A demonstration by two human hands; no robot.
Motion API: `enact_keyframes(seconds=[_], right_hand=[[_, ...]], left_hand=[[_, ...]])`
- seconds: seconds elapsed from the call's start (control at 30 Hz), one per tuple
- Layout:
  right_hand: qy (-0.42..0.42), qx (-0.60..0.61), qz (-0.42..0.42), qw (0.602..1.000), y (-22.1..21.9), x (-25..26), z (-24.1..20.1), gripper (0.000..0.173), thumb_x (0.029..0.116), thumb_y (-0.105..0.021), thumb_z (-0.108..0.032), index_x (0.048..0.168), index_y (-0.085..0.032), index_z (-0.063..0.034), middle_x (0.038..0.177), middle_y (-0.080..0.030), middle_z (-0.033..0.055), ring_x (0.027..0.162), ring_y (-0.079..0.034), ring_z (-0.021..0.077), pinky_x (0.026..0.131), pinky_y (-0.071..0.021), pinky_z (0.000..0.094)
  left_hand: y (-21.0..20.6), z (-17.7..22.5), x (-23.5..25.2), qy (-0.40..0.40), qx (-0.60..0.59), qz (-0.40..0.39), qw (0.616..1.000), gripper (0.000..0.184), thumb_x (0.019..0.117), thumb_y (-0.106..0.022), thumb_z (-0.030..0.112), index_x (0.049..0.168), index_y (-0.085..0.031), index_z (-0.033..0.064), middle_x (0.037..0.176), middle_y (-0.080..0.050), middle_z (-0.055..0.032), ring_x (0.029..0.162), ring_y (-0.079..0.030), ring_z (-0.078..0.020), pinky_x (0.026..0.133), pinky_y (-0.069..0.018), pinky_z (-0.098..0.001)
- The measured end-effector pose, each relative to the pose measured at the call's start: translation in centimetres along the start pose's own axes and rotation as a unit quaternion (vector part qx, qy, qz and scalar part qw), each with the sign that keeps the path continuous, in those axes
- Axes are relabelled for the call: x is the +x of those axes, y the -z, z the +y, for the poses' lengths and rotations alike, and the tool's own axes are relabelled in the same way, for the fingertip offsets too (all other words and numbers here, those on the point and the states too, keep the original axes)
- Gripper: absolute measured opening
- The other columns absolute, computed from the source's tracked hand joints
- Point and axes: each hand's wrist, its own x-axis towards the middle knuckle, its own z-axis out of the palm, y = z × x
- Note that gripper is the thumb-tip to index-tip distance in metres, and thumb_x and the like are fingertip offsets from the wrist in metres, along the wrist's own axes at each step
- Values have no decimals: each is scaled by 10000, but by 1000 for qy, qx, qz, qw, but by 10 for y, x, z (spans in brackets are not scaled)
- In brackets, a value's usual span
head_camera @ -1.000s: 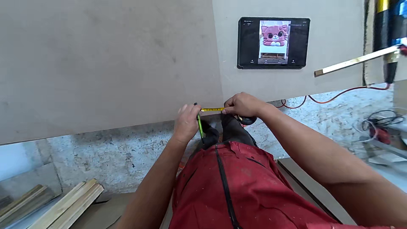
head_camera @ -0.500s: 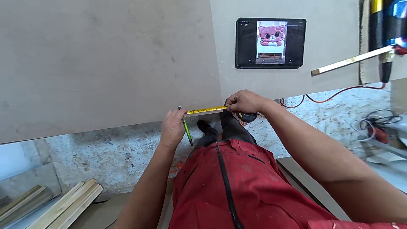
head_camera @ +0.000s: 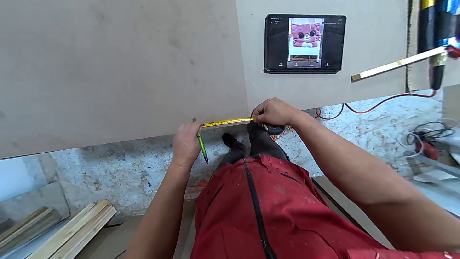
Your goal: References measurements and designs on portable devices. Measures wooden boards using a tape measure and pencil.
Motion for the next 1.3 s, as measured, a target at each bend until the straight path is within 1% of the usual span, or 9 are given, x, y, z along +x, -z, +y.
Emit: enact_keyframes(seconds=[0.27,0.53,0.67,0.83,0.93,1.03,1.13,1.2,1.3], right_hand=[[-7,-34,0,999,-5,2,-7,197,1013,-621,-348,941,-795,-290,782,-736,-82,715,-678,97,697,-548,435],[-1,-30,-24,999,-5,1,-6,200,1017,-614,-352,951,-787,-276,757,-708,-46,707,-657,137,680,-524,463],[-8,-18,-12,1000,-9,0,-5,185,1011,-623,-350,964,-789,-283,788,-718,-45,739,-666,138,695,-527,470],[-12,0,-15,1000,-9,-1,-6,187,1015,-622,-333,970,-790,-264,803,-718,-35,753,-665,143,706,-526,472],[-16,18,-18,1000,-9,-2,-6,200,1021,-618,-333,949,-789,-259,777,-711,-37,717,-653,138,685,-519,460],[-15,27,-21,999,-10,-2,-6,202,1024,-617,-324,952,-791,-251,782,-709,-31,720,-650,137,693,-520,453],[-15,26,-22,999,-9,-1,-6,197,1025,-620,-322,960,-792,-250,777,-714,-36,715,-656,128,699,-530,440],[-9,26,-21,999,-11,0,-5,201,1025,-622,-332,953,-793,-256,775,-716,-39,717,-658,129,702,-530,448],[-10,26,-17,999,-12,2,-2,195,1019,-628,-336,940,-793,-269,766,-713,-43,706,-657,132,690,-530,457]], left_hand=[[23,5,-2,123,-99,-28,987,259,1040,-623,223,1233,-687,62,1127,-730,-141,1017,-716,-286,906,-579,-535],[69,-11,-36,208,-275,15,939,569,1104,-290,437,1265,-692,69,1268,-694,-83,1205,-652,-196,1075,-516,-459],[82,-7,-38,266,-365,118,884,291,1070,-530,152,1340,-568,50,996,-731,-56,711,-716,-151,671,-637,-325],[98,-3,-26,265,-402,232,845,850,1017,-509,-53,1661,-28,221,1129,-666,-72,531,-599,-130,462,-543,-276],[102,-8,-25,249,-448,242,824,578,1082,-392,28,1625,-266,183,1157,-676,-58,598,-646,-139,521,-580,-277],[97,-23,-32,195,-570,110,791,572,1101,-204,510,1515,-436,189,1395,-625,-49,1050,-707,-228,871,-609,-399],[79,-28,-34,184,-633,64,750,713,978,-472,694,1430,-473,142,1438,-601,-84,1292,-603,-280,1080,-500,-480],[66,-21,-35,216,-604,102,760,312,1073,-489,353,1213,-621,107,1128,-754,-89,1037,-727,-232,931,-588,-419],[44,-4,-27,275,-502,120,811,318,1111,-441,231,1169,-679,28,770,-743,-55,666,-714,-149,675,-624,-328]])
